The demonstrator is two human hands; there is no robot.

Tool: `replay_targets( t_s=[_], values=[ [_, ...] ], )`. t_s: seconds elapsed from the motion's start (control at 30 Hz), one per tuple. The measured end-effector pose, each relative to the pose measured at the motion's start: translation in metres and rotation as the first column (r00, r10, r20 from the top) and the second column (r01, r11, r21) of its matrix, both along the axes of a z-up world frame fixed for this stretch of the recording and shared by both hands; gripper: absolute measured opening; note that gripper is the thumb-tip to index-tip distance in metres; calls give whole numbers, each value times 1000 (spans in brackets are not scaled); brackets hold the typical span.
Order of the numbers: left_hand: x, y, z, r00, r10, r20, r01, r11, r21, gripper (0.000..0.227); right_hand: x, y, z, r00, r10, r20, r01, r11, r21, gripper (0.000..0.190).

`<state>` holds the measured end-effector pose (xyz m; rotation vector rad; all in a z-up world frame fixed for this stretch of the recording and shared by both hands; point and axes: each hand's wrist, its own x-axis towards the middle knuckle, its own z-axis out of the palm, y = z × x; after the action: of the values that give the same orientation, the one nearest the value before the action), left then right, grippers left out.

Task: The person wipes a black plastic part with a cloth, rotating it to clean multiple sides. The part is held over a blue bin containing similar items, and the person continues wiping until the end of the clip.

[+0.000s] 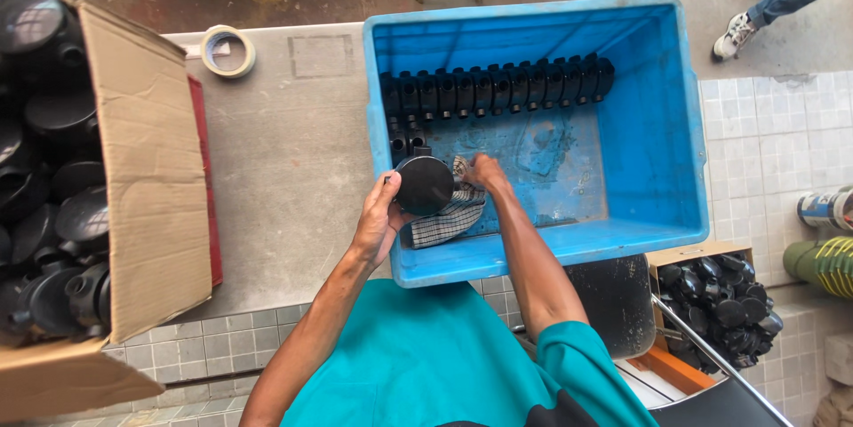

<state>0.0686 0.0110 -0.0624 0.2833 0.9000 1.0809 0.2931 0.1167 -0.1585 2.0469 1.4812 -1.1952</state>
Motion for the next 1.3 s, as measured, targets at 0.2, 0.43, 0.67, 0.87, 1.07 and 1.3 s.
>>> replay_targets(
  t_s=[0.2,0.43,0.67,0.87,1.07,1.3],
  values=[
    [24,25,-5,997,-9,-82,5,999,-49,31,2,-7,-54,998,-60,-17,61,990,126,68],
    [34,45,-6,988,27,-149,-39,996,-79,30,8,10,-44,991,124,-45,-119,987,109,51],
    [31,47,18,975,27,-222,-41,997,-58,33,39,-7,53,900,125,-419,-108,992,63,31],
    [19,28,20,975,92,-204,-97,995,-11,30,17,-59,165,443,-281,-851,368,923,-113,16],
    [1,9,60,972,165,-170,-159,986,49,26,-9,-102,205,413,-86,-907,520,840,157,14],
    [-32,-12,67,980,186,-65,-182,981,63,24,-54,-119,242,579,183,-795,476,716,511,15]
  ],
)
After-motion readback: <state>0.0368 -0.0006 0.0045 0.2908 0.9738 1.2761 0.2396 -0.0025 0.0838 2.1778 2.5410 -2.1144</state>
